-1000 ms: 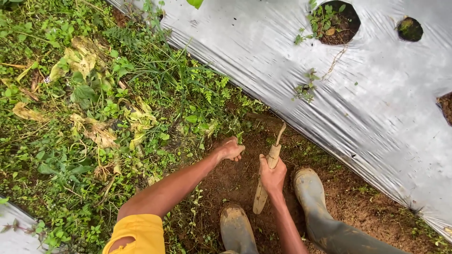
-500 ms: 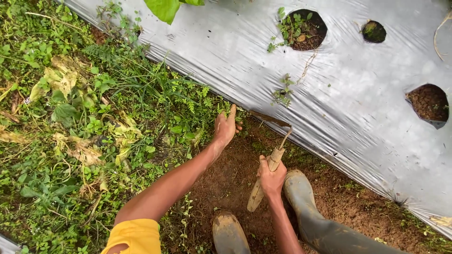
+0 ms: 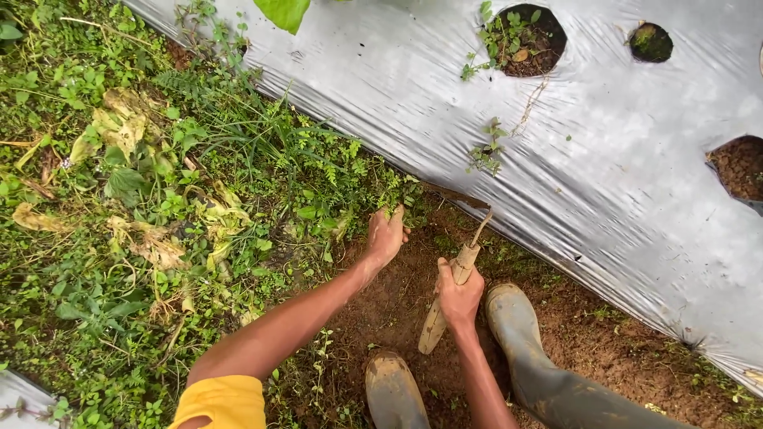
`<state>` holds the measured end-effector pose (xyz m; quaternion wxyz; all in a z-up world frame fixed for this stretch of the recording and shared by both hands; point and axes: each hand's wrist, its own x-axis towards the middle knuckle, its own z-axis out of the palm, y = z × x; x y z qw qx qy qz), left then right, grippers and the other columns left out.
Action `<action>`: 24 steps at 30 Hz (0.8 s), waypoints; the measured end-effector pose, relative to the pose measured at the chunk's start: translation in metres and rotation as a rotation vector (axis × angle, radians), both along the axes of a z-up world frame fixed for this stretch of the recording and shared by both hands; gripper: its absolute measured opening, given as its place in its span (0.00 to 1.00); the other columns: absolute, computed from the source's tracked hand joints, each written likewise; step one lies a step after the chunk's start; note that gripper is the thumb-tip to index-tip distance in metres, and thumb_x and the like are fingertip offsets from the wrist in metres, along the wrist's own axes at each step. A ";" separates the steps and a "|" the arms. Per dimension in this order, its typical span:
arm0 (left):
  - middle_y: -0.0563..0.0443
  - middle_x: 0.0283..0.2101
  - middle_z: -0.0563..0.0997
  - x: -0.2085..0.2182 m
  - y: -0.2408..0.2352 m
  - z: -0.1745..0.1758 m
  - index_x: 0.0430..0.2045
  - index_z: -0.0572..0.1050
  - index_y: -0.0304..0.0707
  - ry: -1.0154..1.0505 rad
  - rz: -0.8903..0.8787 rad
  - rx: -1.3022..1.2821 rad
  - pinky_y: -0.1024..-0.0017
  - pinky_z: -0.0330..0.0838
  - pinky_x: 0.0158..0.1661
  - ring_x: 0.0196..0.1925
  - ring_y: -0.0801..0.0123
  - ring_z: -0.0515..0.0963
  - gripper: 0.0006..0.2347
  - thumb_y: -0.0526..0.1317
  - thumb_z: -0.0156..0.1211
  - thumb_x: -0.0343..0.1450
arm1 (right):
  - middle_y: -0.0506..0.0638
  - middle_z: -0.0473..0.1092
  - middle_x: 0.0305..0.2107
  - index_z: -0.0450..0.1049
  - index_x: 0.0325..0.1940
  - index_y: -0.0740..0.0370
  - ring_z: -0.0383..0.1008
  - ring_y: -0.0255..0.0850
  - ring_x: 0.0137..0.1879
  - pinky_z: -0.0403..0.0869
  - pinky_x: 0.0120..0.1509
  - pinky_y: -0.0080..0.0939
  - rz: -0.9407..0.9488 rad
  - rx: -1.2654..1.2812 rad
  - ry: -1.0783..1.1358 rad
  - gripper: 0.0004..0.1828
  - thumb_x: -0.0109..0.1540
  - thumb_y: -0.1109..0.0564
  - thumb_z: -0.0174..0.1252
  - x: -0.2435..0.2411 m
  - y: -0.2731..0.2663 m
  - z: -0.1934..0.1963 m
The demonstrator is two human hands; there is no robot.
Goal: The person uses a hoe to loosen soil and remove weeds from the ground between rows of plants covered with plastic mulch. They pull the uprooted weeds by hand and toss them aside, then continue hoeing along the row.
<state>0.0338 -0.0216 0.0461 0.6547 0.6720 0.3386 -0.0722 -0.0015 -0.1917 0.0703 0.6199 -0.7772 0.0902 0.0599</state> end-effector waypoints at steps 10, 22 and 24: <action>0.48 0.29 0.81 0.040 -0.005 0.012 0.66 0.52 0.14 -0.010 -0.055 0.059 0.73 0.78 0.36 0.27 0.74 0.81 0.37 0.54 0.56 0.75 | 0.51 0.66 0.11 0.70 0.25 0.61 0.68 0.38 0.18 0.69 0.27 0.39 -0.044 -0.021 0.015 0.11 0.62 0.60 0.61 0.002 -0.008 0.001; 0.45 0.33 0.81 0.023 0.012 -0.007 0.65 0.52 0.13 0.038 -0.110 0.115 0.45 0.61 0.64 0.52 0.54 0.78 0.33 0.53 0.47 0.79 | 0.50 0.66 0.11 0.70 0.23 0.61 0.69 0.38 0.18 0.69 0.27 0.38 -0.021 -0.003 0.075 0.12 0.61 0.60 0.61 0.001 -0.009 -0.021; 0.44 0.40 0.82 0.018 0.016 0.000 0.67 0.47 0.13 0.086 -0.146 0.124 0.41 0.50 0.69 0.67 0.47 0.68 0.37 0.58 0.41 0.79 | 0.51 0.66 0.11 0.70 0.23 0.60 0.69 0.38 0.18 0.68 0.26 0.38 -0.031 -0.005 0.086 0.12 0.61 0.59 0.62 0.001 -0.008 -0.018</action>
